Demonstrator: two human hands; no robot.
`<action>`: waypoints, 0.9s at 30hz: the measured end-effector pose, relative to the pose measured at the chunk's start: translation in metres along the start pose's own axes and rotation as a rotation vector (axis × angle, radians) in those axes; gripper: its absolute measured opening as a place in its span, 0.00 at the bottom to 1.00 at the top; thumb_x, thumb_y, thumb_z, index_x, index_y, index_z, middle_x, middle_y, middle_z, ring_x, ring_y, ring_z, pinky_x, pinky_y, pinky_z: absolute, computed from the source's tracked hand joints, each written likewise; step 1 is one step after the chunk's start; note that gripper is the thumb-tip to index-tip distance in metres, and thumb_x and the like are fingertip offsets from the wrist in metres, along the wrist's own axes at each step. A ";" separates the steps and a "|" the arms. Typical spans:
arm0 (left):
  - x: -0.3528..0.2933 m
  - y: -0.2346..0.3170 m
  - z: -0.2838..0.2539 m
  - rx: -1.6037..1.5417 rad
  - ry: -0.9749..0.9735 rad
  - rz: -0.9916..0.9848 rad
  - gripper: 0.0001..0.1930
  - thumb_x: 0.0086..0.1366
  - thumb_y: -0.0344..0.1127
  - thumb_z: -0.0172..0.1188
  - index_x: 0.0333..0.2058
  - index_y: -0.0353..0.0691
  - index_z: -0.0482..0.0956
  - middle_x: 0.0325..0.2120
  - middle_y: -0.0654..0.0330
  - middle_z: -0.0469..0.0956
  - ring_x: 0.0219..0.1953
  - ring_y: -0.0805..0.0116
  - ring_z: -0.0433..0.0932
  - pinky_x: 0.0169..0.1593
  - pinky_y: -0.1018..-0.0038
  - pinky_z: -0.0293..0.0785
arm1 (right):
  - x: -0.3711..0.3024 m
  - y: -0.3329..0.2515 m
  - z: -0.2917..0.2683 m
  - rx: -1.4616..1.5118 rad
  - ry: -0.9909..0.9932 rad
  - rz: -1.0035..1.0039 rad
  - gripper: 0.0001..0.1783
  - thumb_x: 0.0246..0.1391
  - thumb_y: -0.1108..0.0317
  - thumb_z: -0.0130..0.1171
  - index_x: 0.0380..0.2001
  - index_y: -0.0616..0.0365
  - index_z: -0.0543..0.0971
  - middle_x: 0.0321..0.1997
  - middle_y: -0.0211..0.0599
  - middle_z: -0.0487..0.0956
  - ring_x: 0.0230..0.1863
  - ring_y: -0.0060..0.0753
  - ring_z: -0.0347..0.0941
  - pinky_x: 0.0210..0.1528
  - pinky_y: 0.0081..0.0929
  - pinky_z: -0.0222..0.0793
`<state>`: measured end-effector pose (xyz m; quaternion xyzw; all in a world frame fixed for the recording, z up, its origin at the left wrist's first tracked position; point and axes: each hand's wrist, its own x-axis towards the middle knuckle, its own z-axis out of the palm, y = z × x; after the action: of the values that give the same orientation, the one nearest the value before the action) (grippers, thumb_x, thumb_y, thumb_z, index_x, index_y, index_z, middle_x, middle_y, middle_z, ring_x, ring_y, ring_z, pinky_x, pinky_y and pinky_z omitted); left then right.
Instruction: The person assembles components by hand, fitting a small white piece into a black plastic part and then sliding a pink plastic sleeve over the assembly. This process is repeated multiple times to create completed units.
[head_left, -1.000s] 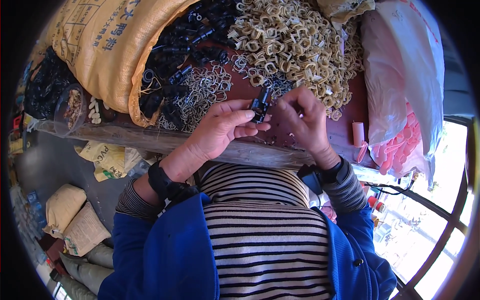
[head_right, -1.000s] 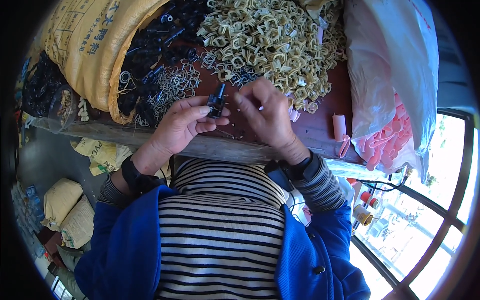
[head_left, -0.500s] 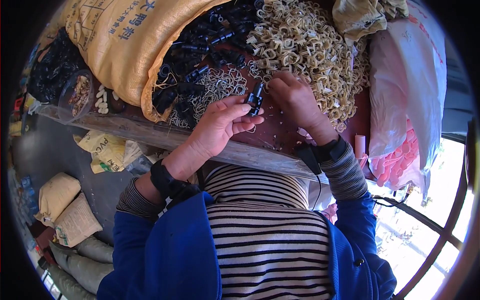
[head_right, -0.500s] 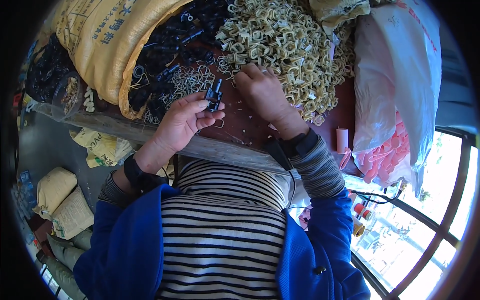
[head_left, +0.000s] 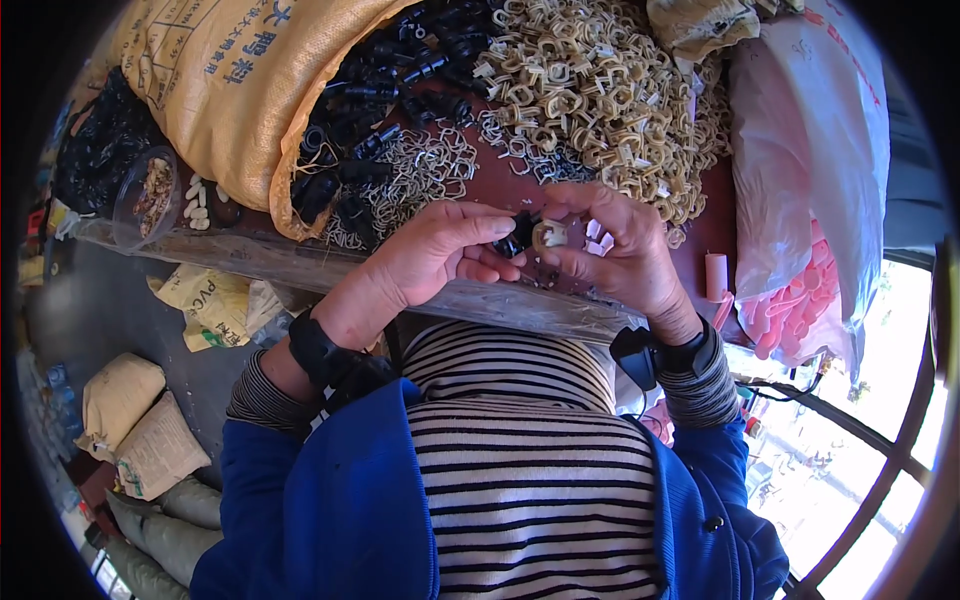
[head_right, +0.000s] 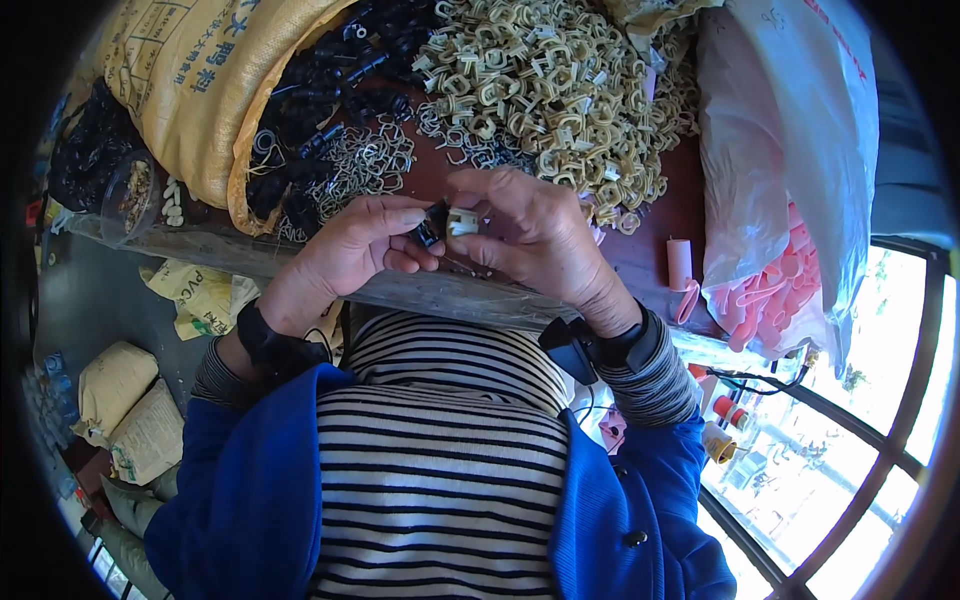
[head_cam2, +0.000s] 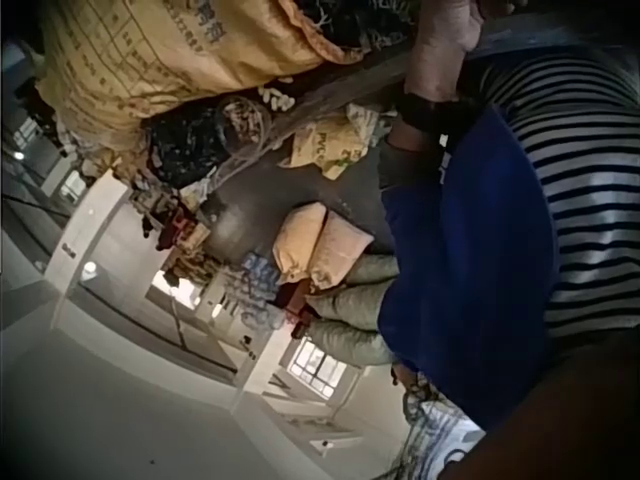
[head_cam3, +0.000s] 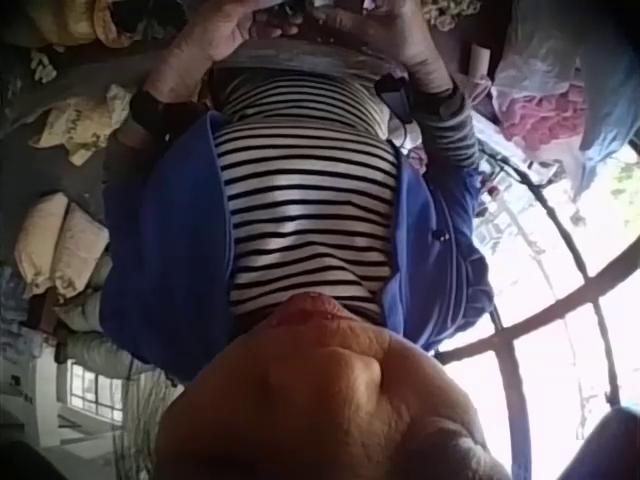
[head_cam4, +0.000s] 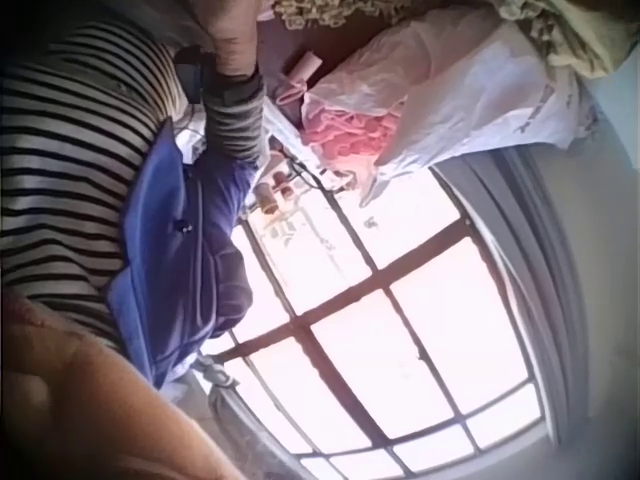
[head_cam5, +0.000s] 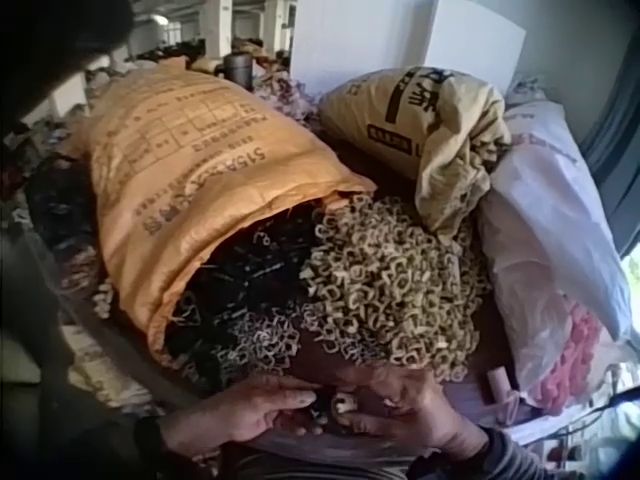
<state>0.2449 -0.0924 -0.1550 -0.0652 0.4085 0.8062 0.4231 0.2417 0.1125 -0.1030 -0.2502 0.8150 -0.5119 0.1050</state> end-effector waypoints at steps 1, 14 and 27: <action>0.000 0.000 0.000 0.001 0.000 -0.005 0.14 0.57 0.36 0.49 0.39 0.33 0.69 0.28 0.52 0.75 0.27 0.67 0.76 0.29 0.81 0.73 | -0.001 0.001 0.001 0.003 0.003 0.003 0.24 0.33 0.74 0.63 0.40 0.59 0.71 0.35 0.34 0.73 0.37 0.25 0.69 0.38 0.20 0.65; -0.007 -0.006 0.014 0.112 -0.203 -0.167 0.15 0.56 0.39 0.51 0.35 0.30 0.71 0.24 0.52 0.75 0.24 0.67 0.77 0.25 0.83 0.73 | -0.015 -0.004 0.002 -0.228 -0.119 -0.383 0.24 0.30 0.68 0.64 0.37 0.59 0.72 0.35 0.34 0.74 0.36 0.35 0.70 0.39 0.29 0.64; 0.000 -0.015 0.017 0.128 -0.094 -0.078 0.12 0.53 0.34 0.55 0.36 0.34 0.71 0.28 0.56 0.75 0.28 0.72 0.75 0.31 0.83 0.71 | -0.053 0.044 -0.004 -0.749 0.077 -0.045 0.11 0.36 0.69 0.59 0.28 0.58 0.72 0.27 0.34 0.70 0.30 0.36 0.69 0.30 0.28 0.66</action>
<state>0.2600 -0.0762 -0.1529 -0.0158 0.4360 0.7636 0.4760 0.2722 0.1581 -0.1446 -0.2697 0.9434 -0.1898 -0.0354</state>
